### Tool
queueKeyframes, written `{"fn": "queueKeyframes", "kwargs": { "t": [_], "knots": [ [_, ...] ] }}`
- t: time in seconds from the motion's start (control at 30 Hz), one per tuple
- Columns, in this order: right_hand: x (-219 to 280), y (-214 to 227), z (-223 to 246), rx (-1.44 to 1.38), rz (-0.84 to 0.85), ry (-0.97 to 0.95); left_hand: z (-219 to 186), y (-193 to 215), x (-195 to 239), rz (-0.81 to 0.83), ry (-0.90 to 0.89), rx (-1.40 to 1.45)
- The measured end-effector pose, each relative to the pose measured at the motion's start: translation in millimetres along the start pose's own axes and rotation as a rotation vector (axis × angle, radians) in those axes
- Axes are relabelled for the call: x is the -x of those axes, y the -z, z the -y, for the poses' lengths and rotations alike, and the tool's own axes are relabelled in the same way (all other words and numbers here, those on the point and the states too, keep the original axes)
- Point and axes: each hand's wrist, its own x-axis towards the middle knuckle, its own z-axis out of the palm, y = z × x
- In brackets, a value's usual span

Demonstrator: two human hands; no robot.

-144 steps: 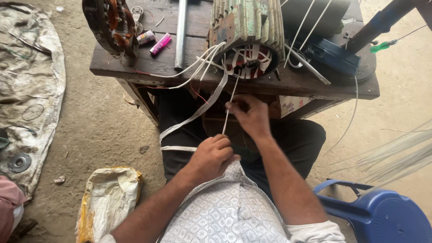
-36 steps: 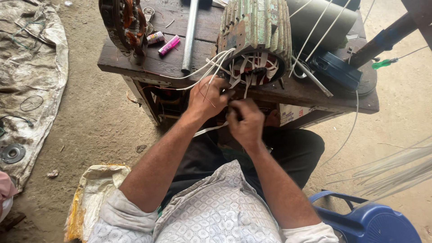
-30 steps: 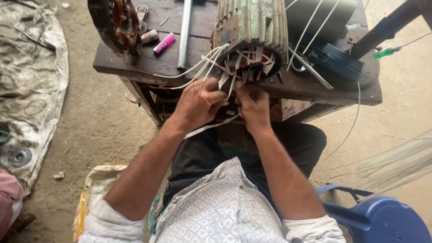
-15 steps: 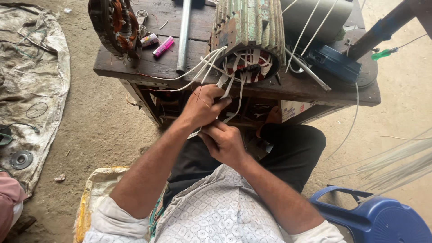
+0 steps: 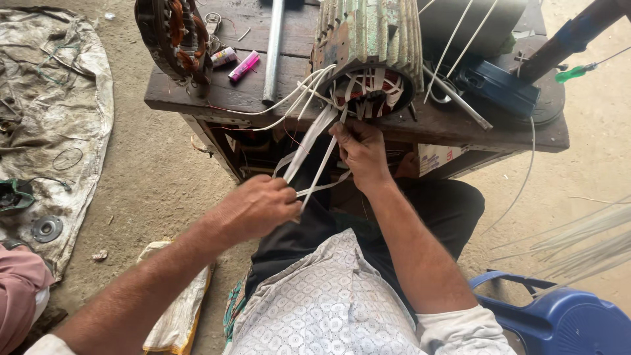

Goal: The person is repairing an electric motor by hand, inserting white insulating tape into the stator slots and using a metal tool to press the tape into place. The person repeatedly adjusts the tape and uses a hammer to secure it.

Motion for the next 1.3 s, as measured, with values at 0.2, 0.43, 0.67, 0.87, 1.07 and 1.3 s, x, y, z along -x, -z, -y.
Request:
{"fn": "queueKeyframes", "kwargs": {
  "t": [0.2, 0.43, 0.67, 0.87, 1.07, 1.3],
  "knots": [
    [68.3, -28.9, -10.3, 0.451, 0.175, 0.472, 36.5, 0.9, -11.9, -0.393, 0.251, 0.691],
    [121.7, -68.0, 8.3, 0.915, 1.048, 0.433, 5.3, 9.2, -86.3, -0.588, 0.397, 1.410],
    [60.2, 21.4, 17.6, 0.362, 0.384, -0.119, -27.1, -76.9, 18.1, -0.342, 0.079, 0.599],
    [26.5, -12.2, -2.0, 0.253, 0.110, -0.147, -58.7, -125.1, 111.2, 0.192, 0.171, 0.477],
    [93.8, -69.0, 3.4, 0.645, 0.838, -0.059, 8.7, -112.5, 126.3, 0.520, 0.540, 0.546],
    [112.1, -86.9, 27.7, 1.111, 1.249, 0.087, 8.0, -39.8, -25.8, -0.429, 0.338, 1.578]
  ]
}}
